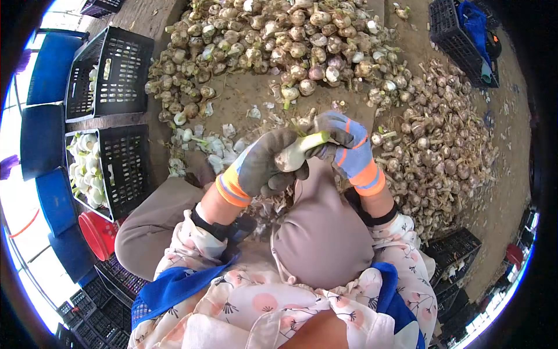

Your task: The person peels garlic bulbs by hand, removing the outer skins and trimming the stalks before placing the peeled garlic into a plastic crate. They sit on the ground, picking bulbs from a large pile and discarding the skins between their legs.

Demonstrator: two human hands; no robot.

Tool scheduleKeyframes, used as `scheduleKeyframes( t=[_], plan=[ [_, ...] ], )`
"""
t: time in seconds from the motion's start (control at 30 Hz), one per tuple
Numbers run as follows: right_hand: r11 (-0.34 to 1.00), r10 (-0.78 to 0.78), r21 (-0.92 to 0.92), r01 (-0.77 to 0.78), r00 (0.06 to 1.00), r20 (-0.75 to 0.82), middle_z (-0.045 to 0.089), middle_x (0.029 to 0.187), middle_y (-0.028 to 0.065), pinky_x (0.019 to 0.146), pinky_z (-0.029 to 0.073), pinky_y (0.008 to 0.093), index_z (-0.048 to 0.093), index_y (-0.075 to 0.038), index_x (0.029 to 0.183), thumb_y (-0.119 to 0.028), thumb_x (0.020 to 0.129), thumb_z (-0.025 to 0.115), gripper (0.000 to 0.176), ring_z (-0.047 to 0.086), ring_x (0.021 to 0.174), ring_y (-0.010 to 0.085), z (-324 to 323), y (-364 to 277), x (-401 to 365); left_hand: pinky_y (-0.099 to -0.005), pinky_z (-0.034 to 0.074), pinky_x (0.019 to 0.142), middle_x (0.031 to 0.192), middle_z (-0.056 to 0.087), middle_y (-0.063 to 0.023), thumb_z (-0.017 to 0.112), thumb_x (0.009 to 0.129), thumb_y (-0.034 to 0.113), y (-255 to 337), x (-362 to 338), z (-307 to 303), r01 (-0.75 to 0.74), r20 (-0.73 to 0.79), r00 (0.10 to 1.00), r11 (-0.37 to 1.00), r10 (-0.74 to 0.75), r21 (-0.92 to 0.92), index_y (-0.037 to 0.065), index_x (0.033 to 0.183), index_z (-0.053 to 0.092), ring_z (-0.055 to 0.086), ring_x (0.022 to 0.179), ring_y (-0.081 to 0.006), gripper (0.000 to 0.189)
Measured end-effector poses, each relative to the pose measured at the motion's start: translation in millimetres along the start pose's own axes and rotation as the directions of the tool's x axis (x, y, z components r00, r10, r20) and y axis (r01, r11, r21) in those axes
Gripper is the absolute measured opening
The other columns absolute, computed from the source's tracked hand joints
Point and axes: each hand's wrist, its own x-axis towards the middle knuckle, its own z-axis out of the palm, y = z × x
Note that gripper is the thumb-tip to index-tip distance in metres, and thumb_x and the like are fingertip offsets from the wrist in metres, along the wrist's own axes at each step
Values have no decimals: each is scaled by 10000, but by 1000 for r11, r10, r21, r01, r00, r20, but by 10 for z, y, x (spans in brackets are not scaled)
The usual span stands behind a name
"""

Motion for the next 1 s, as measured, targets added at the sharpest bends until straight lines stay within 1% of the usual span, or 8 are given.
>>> scheduleKeyframes(
  t=[0.3, 0.5, 0.57, 0.63, 0.77, 0.93, 0.97, 1.0],
  plan=[
    [931, 164, 353, -96, 972, -167, 592, 844, 54, 719, 449, 254, 550, 4, 867, -14, 704, 577, 166, 555, 776, 136, -75, 70, -155, -257, 413, 778, 993, 512, -89, 669, 709, 79, -155, 95, 136, -516, 267, 761, 303, 591, 802, -9, 1209, 323, 499, 899, -129, 614],
    [927, 285, 339, -158, 886, -366, 571, 751, 36, 632, 426, 208, 544, 21, 833, -40, 773, 486, 103, 510, 667, 87, -218, 156, -110, -277, 473, 711, 1136, 473, -108, 591, 746, 7, 191, 317, 74, -350, 179, 934, 887, 308, 302, -9, 1268, 287, 515, 936, -162, 604],
    [833, -162, -553, 11, 961, -226, 560, 735, 31, 635, 421, 205, 529, 26, 867, -34, 788, 470, 115, 509, 673, 91, -260, 94, -114, -247, 465, 690, 1161, 457, -118, 548, 766, -13, 11, 459, 183, -466, -91, 829, 772, 552, 433, 6, 1294, 253, 529, 892, -151, 605],
    [990, 115, 129, -57, 857, -503, 562, 820, 66, 637, 450, 227, 526, 0, 899, -11, 780, 516, 120, 538, 706, 117, -97, 91, -153, -222, 440, 479, 1067, 493, -89, 552, 784, 44, -219, 525, 259, -550, -24, 760, 663, 649, 507, 21, 1317, 204, 536, 633, -99, 637],
    [971, 233, 112, -210, 937, -261, 557, 775, 78, 513, 465, 260, 504, 9, 911, -34, 799, 461, 127, 553, 658, 139, -174, 77, -259, -219, 369, 365, 806, 558, -63, 457, 784, 537, -159, 688, 266, -403, -301, 872, 915, 386, 7, 65, 1160, 423, 473, 456, -106, 604],
    [10, 153, 973, -230, 962, 225, 589, 944, 91, 644, 458, 350, 534, -68, 1048, -225, 813, 506, 284, 569, 761, 254, -624, 685, -520, -237, 330, 303, 865, 568, -149, 316, 780, 641, -12, 617, 56, -154, 169, 931, 768, 324, -621, 111, 1041, 519, 443, 413, -176, 625],
    [4, 151, 972, -237, 961, 233, 589, 944, 91, 644, 458, 350, 534, -68, 1048, -225, 813, 506, 284, 569, 761, 254, -645, 643, -475, -215, 358, 354, 935, 565, -136, 275, 775, 671, 7, 579, -59, -259, 235, 887, 849, 398, -461, 91, 1101, 515, 488, 504, -166, 707],
    [707, 464, 491, -508, 858, 220, 582, 948, 80, 637, 455, 328, 530, -70, 1063, -245, 812, 519, 306, 561, 780, 227, -650, 545, -425, -207, 380, 401, 954, 561, -123, 250, 773, 680, 36, 523, 25, -409, 62, 905, 900, 421, -148, 69, 1124, 503, 506, 563, -155, 748]
  ],
)
